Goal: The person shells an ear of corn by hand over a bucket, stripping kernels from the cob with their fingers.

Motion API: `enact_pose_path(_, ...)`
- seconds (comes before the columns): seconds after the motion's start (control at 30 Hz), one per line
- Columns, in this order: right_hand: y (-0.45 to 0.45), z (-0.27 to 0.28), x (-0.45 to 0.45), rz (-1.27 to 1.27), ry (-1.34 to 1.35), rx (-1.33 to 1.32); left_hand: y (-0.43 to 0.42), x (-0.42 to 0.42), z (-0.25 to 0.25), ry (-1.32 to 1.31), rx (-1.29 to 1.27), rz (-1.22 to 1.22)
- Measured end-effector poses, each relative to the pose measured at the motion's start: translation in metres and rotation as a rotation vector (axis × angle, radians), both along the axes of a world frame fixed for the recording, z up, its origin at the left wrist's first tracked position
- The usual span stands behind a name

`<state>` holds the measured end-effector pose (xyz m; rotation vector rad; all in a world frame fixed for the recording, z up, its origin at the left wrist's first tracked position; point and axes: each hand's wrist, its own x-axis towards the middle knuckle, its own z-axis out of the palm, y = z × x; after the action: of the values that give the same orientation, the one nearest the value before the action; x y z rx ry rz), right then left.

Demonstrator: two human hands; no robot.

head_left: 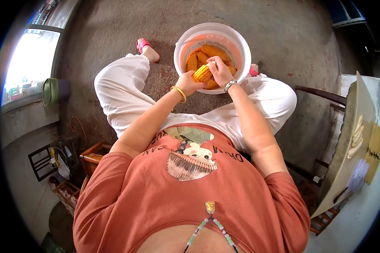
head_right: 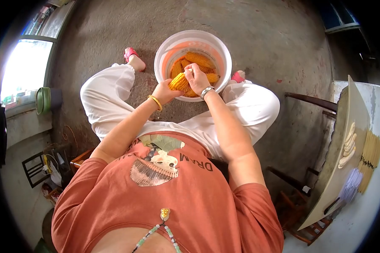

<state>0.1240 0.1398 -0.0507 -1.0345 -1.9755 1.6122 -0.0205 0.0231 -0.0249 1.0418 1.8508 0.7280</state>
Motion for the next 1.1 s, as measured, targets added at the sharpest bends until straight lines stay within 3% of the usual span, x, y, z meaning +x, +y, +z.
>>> enact_pose_path(0.1, 0.001, 0.003, 0.001, 0.000, -0.028, 0.173, 0.001, 0.002, -0.003, -0.023, -0.022, 0.004)
enact_pose_path(0.3, 0.006, -0.002, 0.000, -0.018, 0.146, 0.007, 0.000, 0.004, 0.007, 0.204, 0.057, -0.014)
enact_pose_path(0.47, 0.007, 0.010, 0.002, 0.066, 0.059, -0.137, 0.001, 0.010, 0.026, 0.433, -0.006, -0.055)
enact_pose_path(0.63, 0.005, 0.004, 0.001, 0.085, 0.066, -0.286, -0.004, 0.009, 0.017, 0.452, 0.022, -0.065)
enact_pose_path(0.73, 0.008, -0.013, -0.001, 0.082, 0.148, -0.010, -0.004, 0.009, 0.016, 0.401, -0.002, -0.071)
enact_pose_path(0.83, 0.009, -0.015, 0.002, 0.059, 0.088, 0.039, -0.003, 0.009, 0.017, 0.367, 0.009, -0.050)
enact_pose_path(1.1, 0.010, -0.008, 0.000, 0.024, 0.164, -0.152, -0.002, 0.011, 0.012, 0.564, 0.136, -0.092)
